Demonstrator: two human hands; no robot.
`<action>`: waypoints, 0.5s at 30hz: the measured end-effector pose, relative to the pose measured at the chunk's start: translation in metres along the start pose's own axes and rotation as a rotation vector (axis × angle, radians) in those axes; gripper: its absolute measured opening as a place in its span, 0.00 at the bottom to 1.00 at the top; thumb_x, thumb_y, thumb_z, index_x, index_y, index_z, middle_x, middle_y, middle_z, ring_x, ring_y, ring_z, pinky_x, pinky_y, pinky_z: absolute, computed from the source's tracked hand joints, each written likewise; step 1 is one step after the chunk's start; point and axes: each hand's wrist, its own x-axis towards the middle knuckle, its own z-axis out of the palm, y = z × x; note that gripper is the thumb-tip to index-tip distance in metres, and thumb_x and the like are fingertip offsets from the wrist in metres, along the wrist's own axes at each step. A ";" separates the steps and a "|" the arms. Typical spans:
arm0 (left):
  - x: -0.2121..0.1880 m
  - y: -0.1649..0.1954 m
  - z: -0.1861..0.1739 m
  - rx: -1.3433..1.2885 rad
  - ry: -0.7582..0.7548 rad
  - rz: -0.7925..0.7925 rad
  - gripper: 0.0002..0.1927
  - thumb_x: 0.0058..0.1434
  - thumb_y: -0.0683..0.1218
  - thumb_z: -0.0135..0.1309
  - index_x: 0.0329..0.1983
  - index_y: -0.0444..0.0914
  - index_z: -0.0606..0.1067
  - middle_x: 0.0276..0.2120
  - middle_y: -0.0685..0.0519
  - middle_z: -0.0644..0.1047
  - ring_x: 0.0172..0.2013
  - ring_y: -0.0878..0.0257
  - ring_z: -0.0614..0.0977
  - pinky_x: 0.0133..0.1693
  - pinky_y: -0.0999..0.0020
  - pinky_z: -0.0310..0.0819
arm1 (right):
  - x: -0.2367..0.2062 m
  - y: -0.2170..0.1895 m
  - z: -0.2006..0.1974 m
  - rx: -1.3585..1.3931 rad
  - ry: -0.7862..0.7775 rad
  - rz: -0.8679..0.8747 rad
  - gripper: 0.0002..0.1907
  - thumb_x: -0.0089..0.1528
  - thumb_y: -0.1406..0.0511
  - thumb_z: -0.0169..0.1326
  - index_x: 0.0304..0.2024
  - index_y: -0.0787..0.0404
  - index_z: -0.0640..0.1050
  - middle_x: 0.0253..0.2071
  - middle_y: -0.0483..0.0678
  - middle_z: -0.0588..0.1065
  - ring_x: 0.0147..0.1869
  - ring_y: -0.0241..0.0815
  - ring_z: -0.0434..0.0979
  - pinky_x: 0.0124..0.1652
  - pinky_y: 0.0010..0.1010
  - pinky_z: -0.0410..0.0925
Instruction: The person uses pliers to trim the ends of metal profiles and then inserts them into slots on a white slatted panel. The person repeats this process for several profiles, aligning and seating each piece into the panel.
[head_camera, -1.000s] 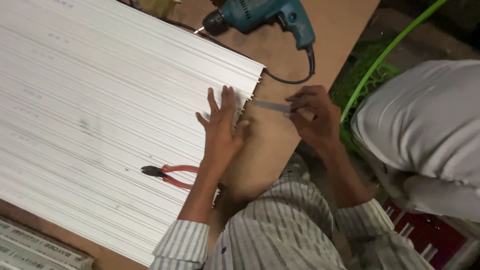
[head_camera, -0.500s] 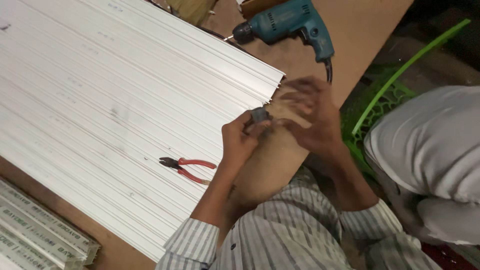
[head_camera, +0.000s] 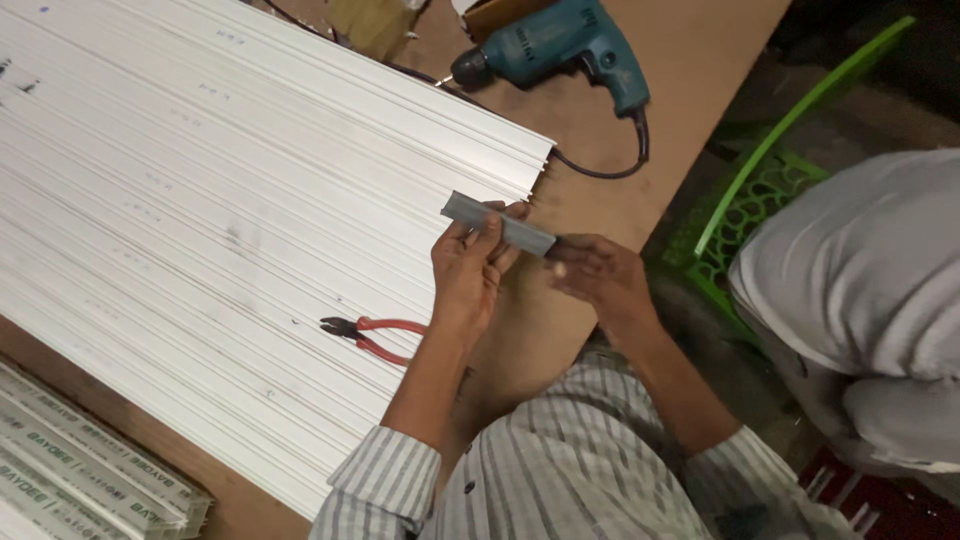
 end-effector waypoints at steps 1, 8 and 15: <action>-0.001 -0.002 -0.001 -0.008 0.006 -0.007 0.13 0.67 0.41 0.54 0.52 0.31 0.72 0.51 0.39 0.80 0.55 0.52 0.82 0.55 0.58 0.81 | 0.001 0.002 0.004 0.012 0.002 -0.039 0.19 0.60 0.74 0.60 0.54 0.72 0.76 0.48 0.53 0.79 0.50 0.40 0.81 0.51 0.33 0.77; -0.002 -0.014 -0.017 -0.037 0.067 -0.028 0.15 0.66 0.43 0.56 0.53 0.30 0.72 0.50 0.39 0.80 0.51 0.55 0.83 0.52 0.61 0.80 | 0.009 0.007 0.012 -0.117 0.027 -0.157 0.18 0.57 0.77 0.62 0.51 0.72 0.79 0.42 0.52 0.80 0.45 0.38 0.81 0.47 0.28 0.75; -0.004 -0.031 -0.036 0.065 -0.059 0.004 0.20 0.77 0.43 0.58 0.61 0.21 0.73 0.39 0.47 0.72 0.32 0.68 0.69 0.32 0.73 0.66 | 0.015 0.015 0.002 -0.122 0.164 -0.192 0.21 0.56 0.77 0.63 0.52 0.73 0.77 0.37 0.51 0.80 0.41 0.39 0.81 0.44 0.27 0.76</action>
